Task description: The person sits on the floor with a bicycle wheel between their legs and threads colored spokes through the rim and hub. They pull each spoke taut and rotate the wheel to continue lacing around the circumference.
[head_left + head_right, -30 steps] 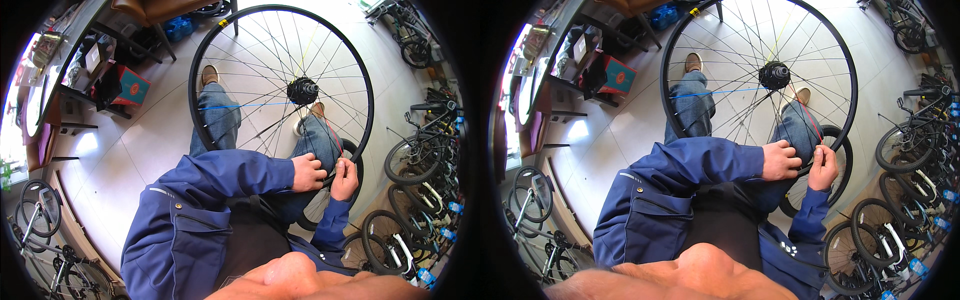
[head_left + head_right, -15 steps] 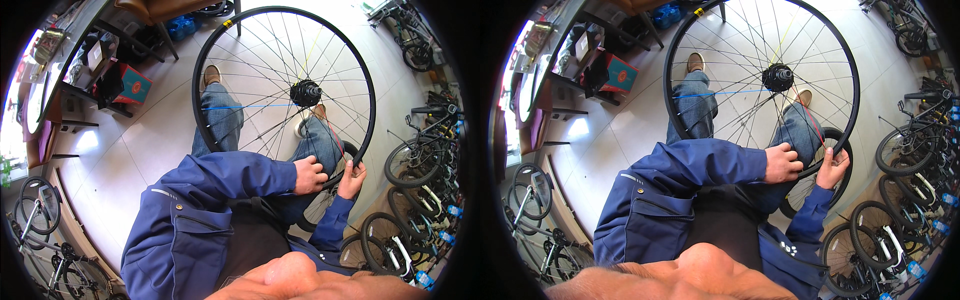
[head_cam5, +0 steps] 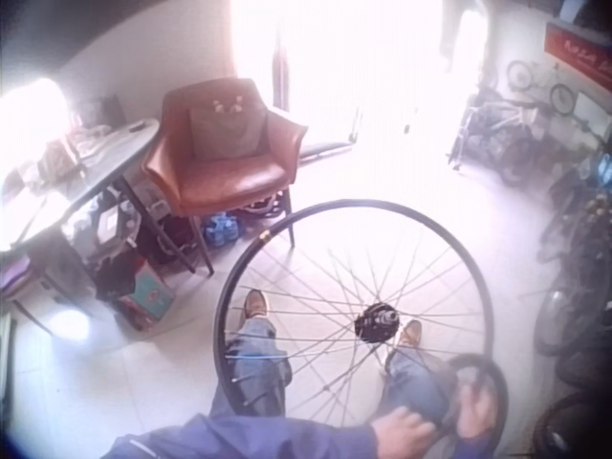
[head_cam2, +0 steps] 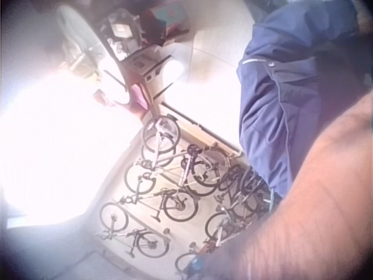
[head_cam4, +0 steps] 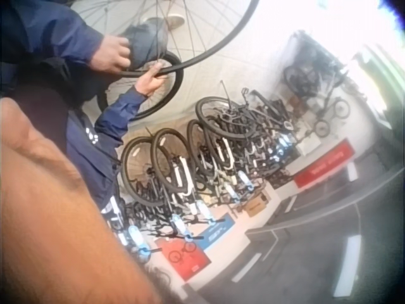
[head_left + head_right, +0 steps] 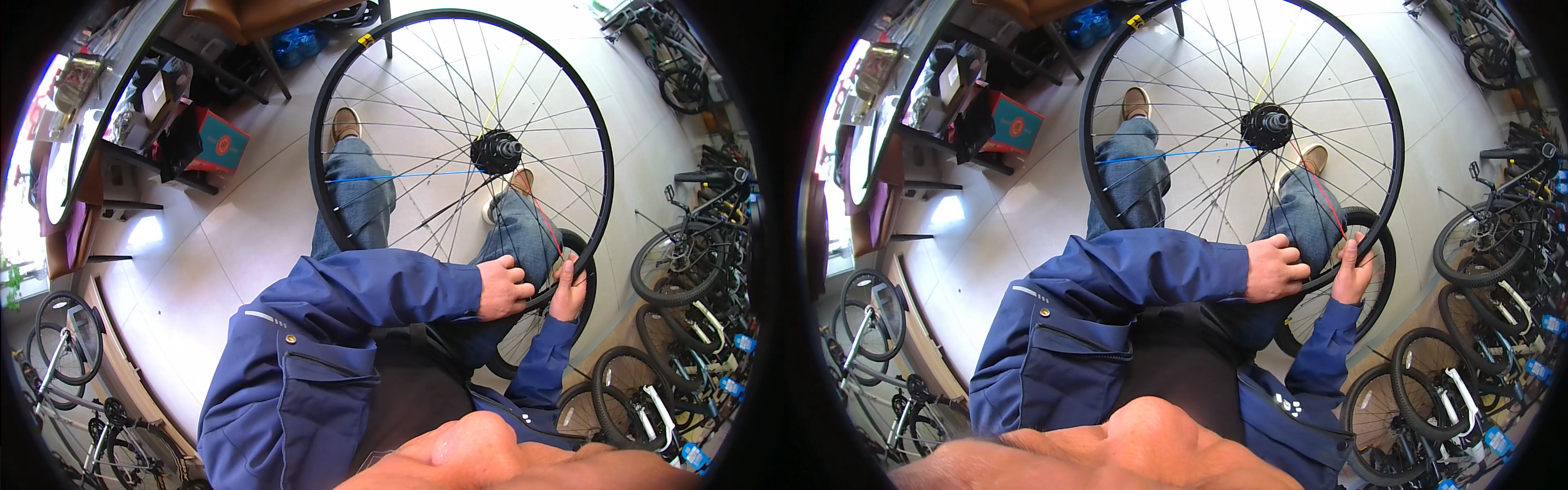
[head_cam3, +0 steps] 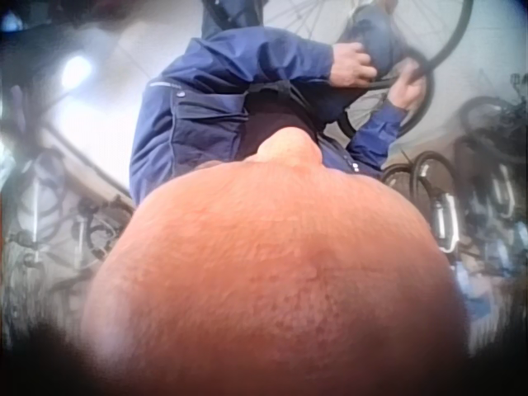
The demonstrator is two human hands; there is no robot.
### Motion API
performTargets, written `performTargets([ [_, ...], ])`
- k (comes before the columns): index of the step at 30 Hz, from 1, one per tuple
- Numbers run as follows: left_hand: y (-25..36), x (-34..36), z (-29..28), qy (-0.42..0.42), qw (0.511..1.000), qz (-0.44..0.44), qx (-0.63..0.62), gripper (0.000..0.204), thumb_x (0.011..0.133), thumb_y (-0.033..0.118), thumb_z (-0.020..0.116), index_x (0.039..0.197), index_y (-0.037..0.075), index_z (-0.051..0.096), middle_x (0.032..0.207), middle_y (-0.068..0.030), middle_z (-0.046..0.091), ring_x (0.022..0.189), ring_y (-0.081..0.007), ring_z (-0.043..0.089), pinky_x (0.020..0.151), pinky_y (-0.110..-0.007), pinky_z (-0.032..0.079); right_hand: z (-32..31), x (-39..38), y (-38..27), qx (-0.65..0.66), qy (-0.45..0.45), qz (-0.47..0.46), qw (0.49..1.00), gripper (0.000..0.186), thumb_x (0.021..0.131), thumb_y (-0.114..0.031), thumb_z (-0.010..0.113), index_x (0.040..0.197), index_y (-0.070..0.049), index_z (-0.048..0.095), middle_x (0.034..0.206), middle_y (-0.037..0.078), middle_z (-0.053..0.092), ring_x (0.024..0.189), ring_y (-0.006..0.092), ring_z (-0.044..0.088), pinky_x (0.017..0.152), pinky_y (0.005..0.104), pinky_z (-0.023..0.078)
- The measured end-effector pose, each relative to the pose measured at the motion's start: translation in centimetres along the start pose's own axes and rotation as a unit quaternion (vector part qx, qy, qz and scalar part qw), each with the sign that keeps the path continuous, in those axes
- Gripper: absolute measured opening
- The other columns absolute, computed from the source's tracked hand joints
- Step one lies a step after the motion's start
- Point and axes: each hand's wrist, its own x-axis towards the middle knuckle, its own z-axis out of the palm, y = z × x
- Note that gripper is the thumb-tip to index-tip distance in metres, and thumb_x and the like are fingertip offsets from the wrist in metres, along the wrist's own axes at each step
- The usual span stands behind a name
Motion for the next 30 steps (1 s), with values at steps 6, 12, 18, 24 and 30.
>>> performTargets([
  [6,-0.4,0.0,0.5,0.018,0.999,0.019,-0.024,0.016,0.088,0.037,0.072,0.096,0.025,0.079,0.107,0.003,0.063,0.095,-0.0191,0.064,0.082,-0.042,0.047,0.2,-0.2,-0.3,0.018,-0.001,0.012,1.0,0.059,0.114,-0.043,0.075,0.145,0.006,0.065,0.093,0.001,0.065,0.084,0.0099,0.058,0.078,0.027,0.048],
  [12,-0.1,0.0,0.5,0.025,1.0,0.013,-0.004,0.015,0.087,0.038,0.073,0.093,0.025,0.079,0.107,0.003,0.062,0.099,-0.0204,0.062,0.082,-0.042,0.047,0.2,-0.2,-0.3,0.015,-0.004,0.008,1.0,0.059,0.114,-0.042,0.076,0.146,0.006,0.065,0.093,0.001,0.065,0.083,0.0098,0.058,0.077,0.0268,0.048],
  [18,0.2,0.4,-6.0,0.147,0.983,-0.096,-0.05,0.023,0.084,0.028,0.073,0.102,0.013,0.071,0.107,-0.0034,0.064,0.109,-0.0278,0.066,0.092,-0.043,0.055,0.1,-0.3,-0.4,0.048,0.0,0.009,0.999,0.057,0.112,-0.037,0.078,0.147,0.006,0.065,0.094,-0.001,0.064,0.082,0.0083,0.056,0.075,0.026,0.046],
  [24,-5.7,-8.8,-17.5,0.168,0.892,-0.404,0.113,0.033,0.087,0.01,0.091,0.118,0.009,0.078,0.122,-0.0118,0.075,0.11,-0.0359,0.071,0.096,-0.045,0.059,0.3,-1.1,-0.5,0.045,0.009,0.009,0.999,0.06,0.112,-0.038,0.078,0.15,0.006,0.063,0.092,-0.001,0.063,0.08,0.008,0.055,0.074,0.0262,0.044],
  [30,-7.2,-11.1,-18.0,0.124,0.906,-0.397,0.074,0.022,0.09,0.008,0.092,0.108,0.006,0.079,0.102,-0.0112,0.075,0.092,-0.0327,0.072,0.083,-0.041,0.06,0.1,-1.2,-0.6,0.052,0.005,0.016,0.999,0.058,0.114,-0.034,0.075,0.154,0.006,0.061,0.095,0.0,0.063,0.081,0.0077,0.053,0.075,0.0257,0.043],
])
